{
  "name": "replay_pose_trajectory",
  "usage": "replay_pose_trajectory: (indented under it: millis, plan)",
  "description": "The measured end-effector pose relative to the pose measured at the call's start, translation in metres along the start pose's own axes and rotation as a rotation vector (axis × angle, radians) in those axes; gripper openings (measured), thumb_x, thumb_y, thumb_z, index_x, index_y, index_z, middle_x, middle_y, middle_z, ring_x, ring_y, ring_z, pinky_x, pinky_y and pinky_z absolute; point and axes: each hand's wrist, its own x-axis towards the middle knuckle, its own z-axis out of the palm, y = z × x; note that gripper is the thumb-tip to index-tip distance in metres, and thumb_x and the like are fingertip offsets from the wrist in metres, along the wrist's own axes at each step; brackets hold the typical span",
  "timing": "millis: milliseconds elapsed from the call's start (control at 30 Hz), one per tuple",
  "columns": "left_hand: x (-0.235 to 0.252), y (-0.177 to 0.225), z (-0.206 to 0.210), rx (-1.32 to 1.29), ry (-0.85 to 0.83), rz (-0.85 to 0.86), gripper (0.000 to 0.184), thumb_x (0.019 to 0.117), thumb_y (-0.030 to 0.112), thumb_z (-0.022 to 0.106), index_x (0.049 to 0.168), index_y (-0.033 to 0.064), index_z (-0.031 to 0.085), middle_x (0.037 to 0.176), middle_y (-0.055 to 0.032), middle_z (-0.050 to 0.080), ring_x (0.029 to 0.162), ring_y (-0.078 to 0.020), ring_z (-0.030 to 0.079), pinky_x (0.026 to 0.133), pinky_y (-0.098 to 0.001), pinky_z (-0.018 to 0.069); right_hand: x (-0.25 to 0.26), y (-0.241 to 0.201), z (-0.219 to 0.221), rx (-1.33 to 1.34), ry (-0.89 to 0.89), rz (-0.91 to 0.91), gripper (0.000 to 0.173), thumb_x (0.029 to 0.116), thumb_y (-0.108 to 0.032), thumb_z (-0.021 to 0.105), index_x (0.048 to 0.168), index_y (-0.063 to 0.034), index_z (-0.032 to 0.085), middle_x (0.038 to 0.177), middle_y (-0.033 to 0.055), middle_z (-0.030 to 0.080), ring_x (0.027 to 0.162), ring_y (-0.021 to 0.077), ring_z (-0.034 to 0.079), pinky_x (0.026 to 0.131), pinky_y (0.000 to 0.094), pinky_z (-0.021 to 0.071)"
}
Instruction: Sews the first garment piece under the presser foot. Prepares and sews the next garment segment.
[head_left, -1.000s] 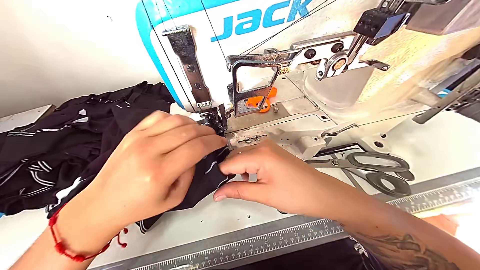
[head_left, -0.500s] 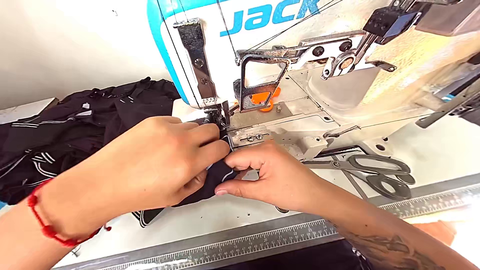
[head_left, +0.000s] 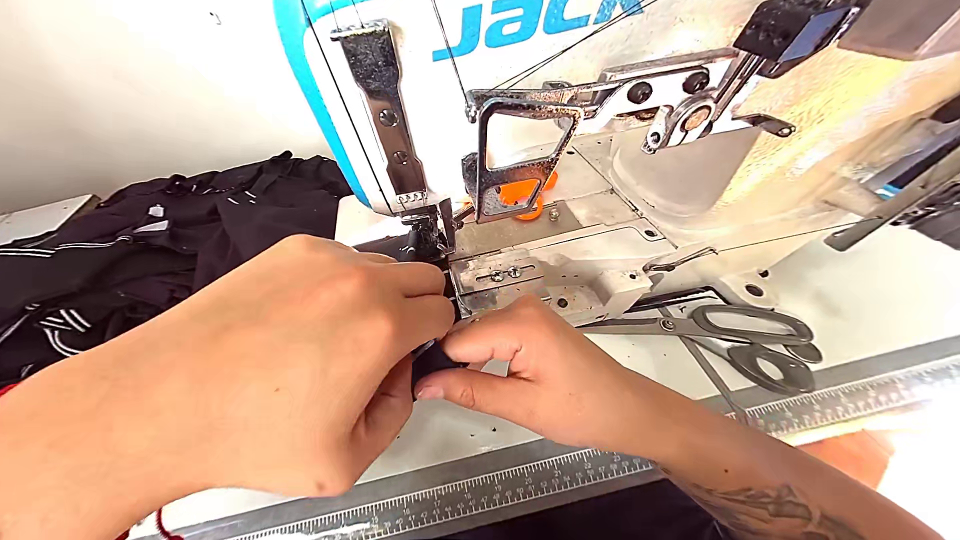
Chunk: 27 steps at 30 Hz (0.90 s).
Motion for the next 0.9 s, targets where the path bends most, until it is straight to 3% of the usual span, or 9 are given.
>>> replay_pose_trajectory:
  millis: [100, 267, 433, 600, 733, 833, 900]
  plan:
    - [-0.007, -0.009, 0.009, 0.036, -0.047, -0.031, 0.015, 0.0792, 0.028, 0.054, 0.078, 0.0230, 0.068, 0.079, 0.0108, 0.060, 0.064, -0.0029, 0.058, 0.047, -0.0249, 0.0439, -0.002, 0.001, 0.003, -0.049, 0.002, -0.031, 0.031, 0.1022, -0.023, 0.063, 0.085, 0.0013, 0.074, 0.078, 0.0035, 0.070, 0.076, -0.0026, 0.063, 0.068, 0.0116, 0.0497]
    - [-0.015, -0.017, 0.009, 0.064, -0.015, 0.027, 0.019, 0.0794, 0.027, 0.050, 0.068, 0.0218, 0.064, 0.071, 0.0103, 0.056, 0.062, -0.0042, 0.055, 0.048, -0.0254, 0.0394, -0.012, 0.011, 0.020, -0.097, 0.048, -0.079, 0.028, 0.1026, -0.018, 0.062, 0.088, 0.0033, 0.072, 0.082, 0.0106, 0.071, 0.083, 0.0086, 0.068, 0.077, 0.0202, 0.0533]
    - [-0.016, -0.025, 0.012, 0.133, -0.030, -0.039, 0.023, 0.0799, 0.032, 0.050, 0.073, 0.0193, 0.068, 0.087, 0.0047, 0.067, 0.070, -0.0105, 0.064, 0.049, -0.0318, 0.0453, -0.009, 0.014, 0.020, -0.128, 0.078, -0.072, 0.029, 0.1020, -0.019, 0.063, 0.085, 0.0024, 0.072, 0.084, 0.0091, 0.071, 0.087, 0.0075, 0.068, 0.078, 0.0194, 0.0532]
    - [-0.013, -0.014, -0.001, 0.074, -0.014, -0.011, 0.019, 0.0812, 0.030, 0.051, 0.068, 0.0219, 0.062, 0.074, 0.0090, 0.058, 0.065, -0.0044, 0.056, 0.050, -0.0256, 0.0394, -0.006, 0.014, 0.017, -0.138, 0.106, -0.072, 0.024, 0.1006, -0.018, 0.065, 0.092, 0.0011, 0.075, 0.090, 0.0065, 0.074, 0.090, 0.0033, 0.069, 0.081, 0.0156, 0.0545]
    - [-0.015, -0.017, 0.004, 0.043, -0.031, -0.020, 0.019, 0.0831, 0.035, 0.054, 0.074, 0.0241, 0.067, 0.073, 0.0118, 0.055, 0.063, -0.0018, 0.055, 0.048, -0.0230, 0.0408, -0.005, 0.012, 0.014, -0.119, 0.093, -0.031, 0.021, 0.0990, -0.018, 0.067, 0.095, 0.0004, 0.077, 0.090, 0.0056, 0.075, 0.086, 0.0011, 0.068, 0.078, 0.0135, 0.0543]
    - [-0.014, -0.022, 0.006, 0.108, -0.041, -0.018, 0.023, 0.0823, 0.040, 0.056, 0.084, 0.0228, 0.070, 0.082, 0.0090, 0.061, 0.067, -0.0058, 0.059, 0.048, -0.0254, 0.0421, -0.003, 0.010, 0.011, -0.042, 0.088, 0.027, 0.019, 0.0959, -0.017, 0.071, 0.097, 0.0013, 0.077, 0.091, 0.0052, 0.076, 0.087, -0.0001, 0.070, 0.079, 0.0137, 0.0568]
    - [-0.011, -0.020, 0.008, 0.178, -0.008, 0.023, 0.025, 0.0839, 0.036, 0.054, 0.087, 0.0182, 0.071, 0.080, 0.0040, 0.061, 0.064, -0.0119, 0.058, 0.047, -0.0292, 0.0394, -0.001, 0.007, 0.011, 0.027, 0.097, 0.080, 0.020, 0.0929, -0.016, 0.074, 0.101, 0.0015, 0.075, 0.092, 0.0032, 0.076, 0.087, -0.0013, 0.071, 0.079, 0.0140, 0.0579]
